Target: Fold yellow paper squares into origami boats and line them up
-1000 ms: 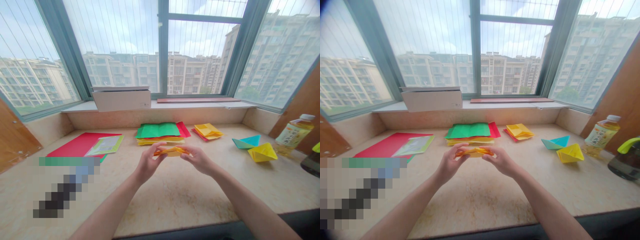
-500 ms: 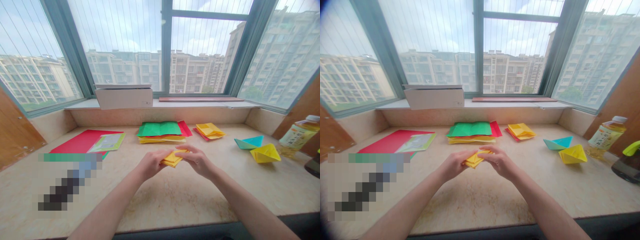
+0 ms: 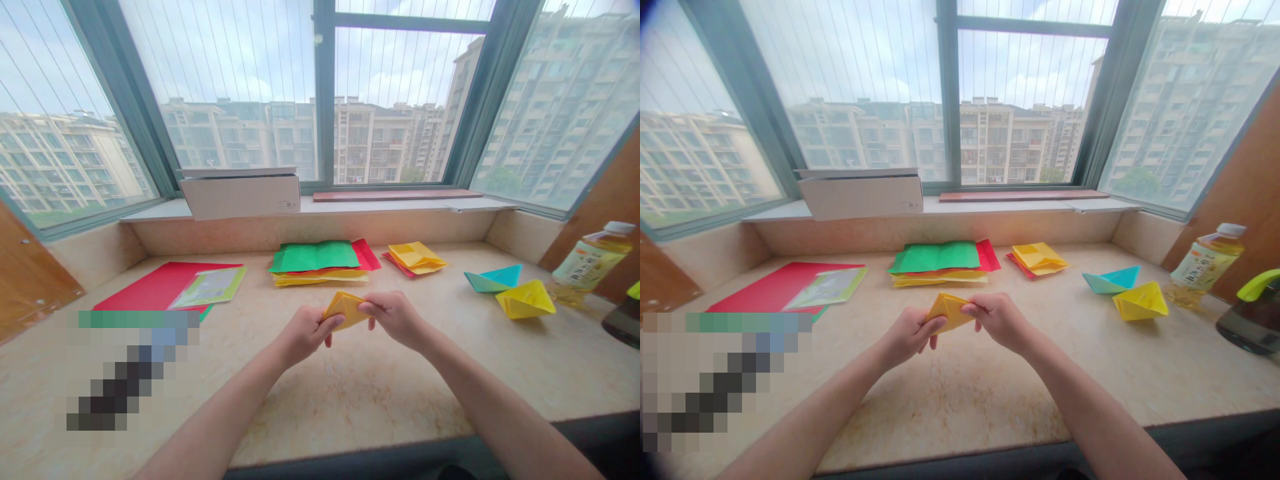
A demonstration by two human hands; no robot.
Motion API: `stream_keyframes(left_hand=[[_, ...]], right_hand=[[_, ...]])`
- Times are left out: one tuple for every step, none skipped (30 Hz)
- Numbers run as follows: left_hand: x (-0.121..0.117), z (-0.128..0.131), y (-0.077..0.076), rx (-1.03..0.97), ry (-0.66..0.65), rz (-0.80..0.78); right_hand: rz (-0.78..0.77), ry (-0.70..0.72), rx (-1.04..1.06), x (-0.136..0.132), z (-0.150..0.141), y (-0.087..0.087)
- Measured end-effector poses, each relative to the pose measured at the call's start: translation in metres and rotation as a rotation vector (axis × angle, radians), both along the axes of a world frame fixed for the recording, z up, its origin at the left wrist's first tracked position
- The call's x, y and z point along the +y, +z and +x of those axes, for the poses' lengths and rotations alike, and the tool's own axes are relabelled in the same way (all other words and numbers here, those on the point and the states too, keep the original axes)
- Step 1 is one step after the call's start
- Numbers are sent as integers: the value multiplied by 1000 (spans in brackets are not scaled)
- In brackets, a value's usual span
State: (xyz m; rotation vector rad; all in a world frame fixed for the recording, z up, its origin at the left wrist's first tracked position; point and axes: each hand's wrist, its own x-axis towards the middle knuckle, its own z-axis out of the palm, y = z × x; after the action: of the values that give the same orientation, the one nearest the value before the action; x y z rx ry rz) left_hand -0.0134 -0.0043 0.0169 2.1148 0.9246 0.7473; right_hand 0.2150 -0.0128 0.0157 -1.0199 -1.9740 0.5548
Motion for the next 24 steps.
stream_keyframes(left_hand=[[0, 0, 0, -25, 9, -51], [0, 1, 0, -52, 11, -99], [-1, 1, 0, -79, 11, -143], [-1, 1, 0, -101, 7, -180], [-1, 1, 0, -116, -1, -212], [-1, 2, 0, -127, -12, -238], [-2, 3, 0, -137, -24, -261], [-2, 3, 0, -149, -35, -281], [-2, 4, -1, -165, -44, -300], [-2, 6, -2, -185, -51, -319], [-2, 7, -3, -207, -55, -336], [-3, 8, -4, -225, -58, -351], [-3, 8, -4, -237, -60, -364], [-3, 9, -5, -246, -64, -374], [-3, 9, -4, -253, -68, -381], [-3, 8, -3, -263, -70, -385], [-3, 8, -2, -277, -69, -389], [-3, 7, 0, -293, -62, -391], [-3, 6, 1, -309, -51, -392], [-3, 6, 3, -322, -40, -392], [-3, 5, 4, -330, -32, -392], [-3, 5, 4, -332, -32, -393], [-4, 4, 4, -331, -43, -396], [-4, 5, 4, -329, -61, -402]], right_hand=[[-40, 2, 41, 0, -1, 1], [-87, 11, 90, 0, -1, 2], [-136, 26, 142, 0, -2, 3], [-184, 45, 194, 0, -2, 4], [-225, 62, 238, 0, -2, 5], [-257, 75, 274, 1, -2, 5], [-276, 78, 300, 1, -2, 5], [-285, 71, 317, 1, -2, 4], [-287, 60, 329, 1, -2, 4], [-289, 47, 339, 2, -3, 3], [-293, 40, 348, 2, -3, 3], [-300, 38, 357, 2, -3, 2], [-309, 43, 365, 3, -3, 3], [-312, 55, 373, 3, -3, 3], [-310, 73, 379, 3, -3, 4], [-303, 98, 382, 3, -2, 5], [-295, 125, 384, 3, -1, 6], [-289, 151, 377, 3, 0, 7], [-282, 173, 358, 3, 1, 7], [-275, 186, 328, 2, 1, 7], [-270, 192, 290, 1, 2, 6], [-274, 196, 249, 0, 2, 4], [-288, 204, 211, -2, 1, 1], [-310, 214, 186, -3, 1, -2]])
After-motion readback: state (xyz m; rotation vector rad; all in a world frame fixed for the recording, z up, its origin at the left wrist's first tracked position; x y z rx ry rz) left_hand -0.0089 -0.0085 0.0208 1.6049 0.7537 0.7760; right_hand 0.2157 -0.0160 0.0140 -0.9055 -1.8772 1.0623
